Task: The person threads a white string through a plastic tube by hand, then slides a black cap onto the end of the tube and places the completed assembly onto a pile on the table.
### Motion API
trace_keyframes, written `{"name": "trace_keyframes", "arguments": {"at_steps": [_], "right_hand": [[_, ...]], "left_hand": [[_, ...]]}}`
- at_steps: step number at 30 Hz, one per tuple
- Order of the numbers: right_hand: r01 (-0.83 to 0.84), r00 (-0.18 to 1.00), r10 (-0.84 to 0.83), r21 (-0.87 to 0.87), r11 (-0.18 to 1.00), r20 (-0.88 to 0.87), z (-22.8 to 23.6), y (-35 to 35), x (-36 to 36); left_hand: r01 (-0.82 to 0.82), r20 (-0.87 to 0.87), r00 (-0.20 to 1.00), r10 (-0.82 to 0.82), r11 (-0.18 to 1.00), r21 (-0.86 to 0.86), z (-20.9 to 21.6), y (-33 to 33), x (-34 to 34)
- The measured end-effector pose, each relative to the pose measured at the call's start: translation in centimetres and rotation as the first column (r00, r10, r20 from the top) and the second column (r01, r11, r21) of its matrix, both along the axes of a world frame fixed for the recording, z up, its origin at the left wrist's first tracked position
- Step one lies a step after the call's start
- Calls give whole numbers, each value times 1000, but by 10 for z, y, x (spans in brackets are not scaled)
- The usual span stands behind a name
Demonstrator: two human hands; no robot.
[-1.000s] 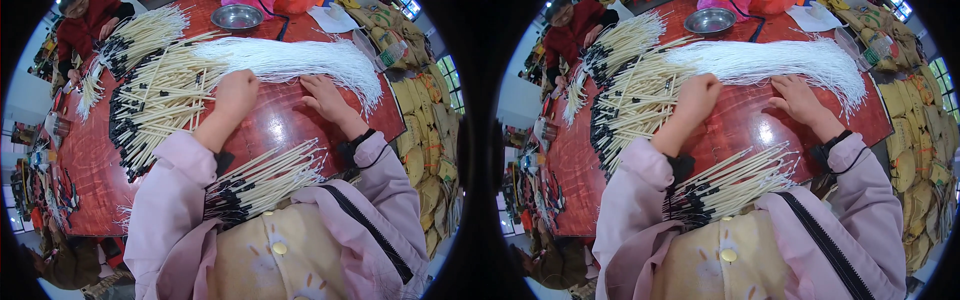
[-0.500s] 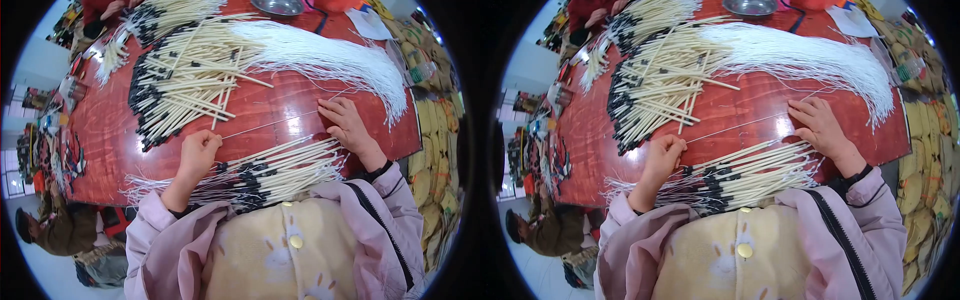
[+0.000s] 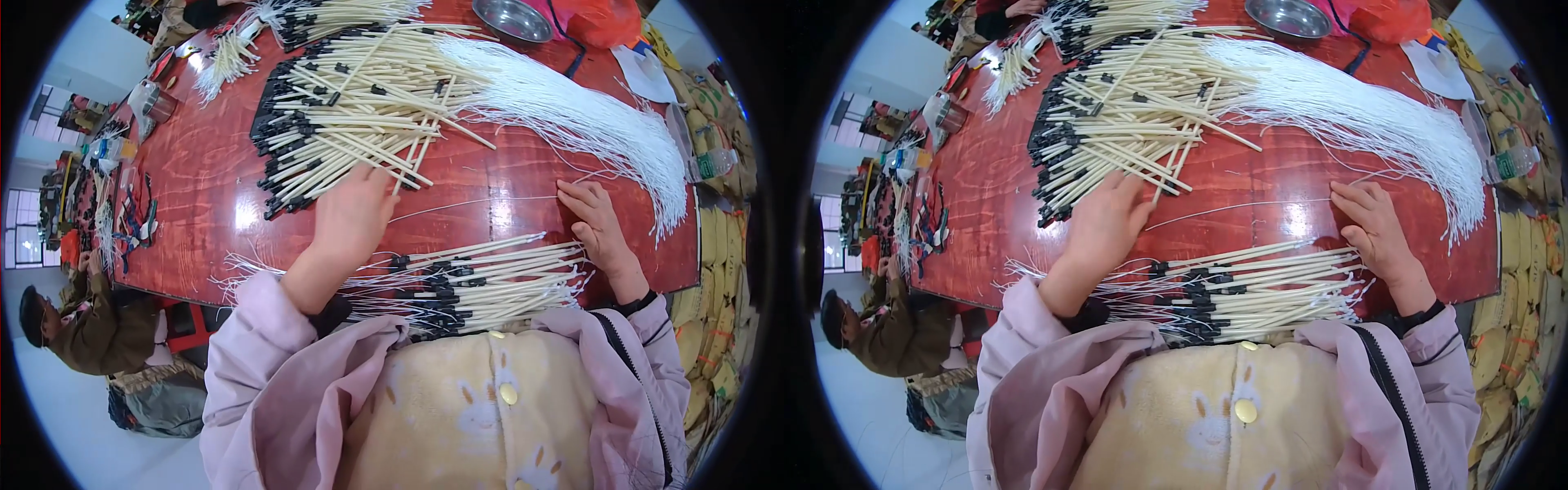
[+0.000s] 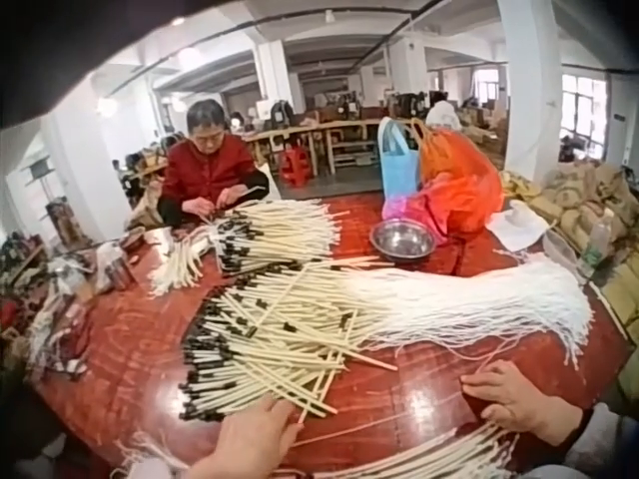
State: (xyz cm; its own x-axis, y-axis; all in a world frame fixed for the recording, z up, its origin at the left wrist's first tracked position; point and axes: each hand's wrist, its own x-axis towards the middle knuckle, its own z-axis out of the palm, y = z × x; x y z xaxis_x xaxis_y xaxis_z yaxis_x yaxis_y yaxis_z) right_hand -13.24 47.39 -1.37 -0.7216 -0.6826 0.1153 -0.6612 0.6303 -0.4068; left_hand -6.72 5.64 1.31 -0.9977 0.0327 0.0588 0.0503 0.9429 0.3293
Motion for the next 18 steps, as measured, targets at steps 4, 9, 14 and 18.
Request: {"name": "trace_keyframes", "arguments": {"at_steps": [4, 9, 14, 18], "right_hand": [[-4, 1000, 5, -31, 1000, 26, 0, -2, -1], [22, 999, -19, -70, 997, 41, -4, -6, 0], [35, 997, -27, -111, 993, 72, -8, -4, 1], [25, 997, -15, -124, 992, 81, -6, -14, 4]], "left_hand": [[261, -184, 937, -297, 945, -198, -20, -8, -27], [386, -251, 846, -470, 866, -319, -21, -17, -40], [454, -417, 729, -542, 840, -297, 2, -25, -40], [379, -438, 810, -389, 918, -114, 15, -39, -30]]}}
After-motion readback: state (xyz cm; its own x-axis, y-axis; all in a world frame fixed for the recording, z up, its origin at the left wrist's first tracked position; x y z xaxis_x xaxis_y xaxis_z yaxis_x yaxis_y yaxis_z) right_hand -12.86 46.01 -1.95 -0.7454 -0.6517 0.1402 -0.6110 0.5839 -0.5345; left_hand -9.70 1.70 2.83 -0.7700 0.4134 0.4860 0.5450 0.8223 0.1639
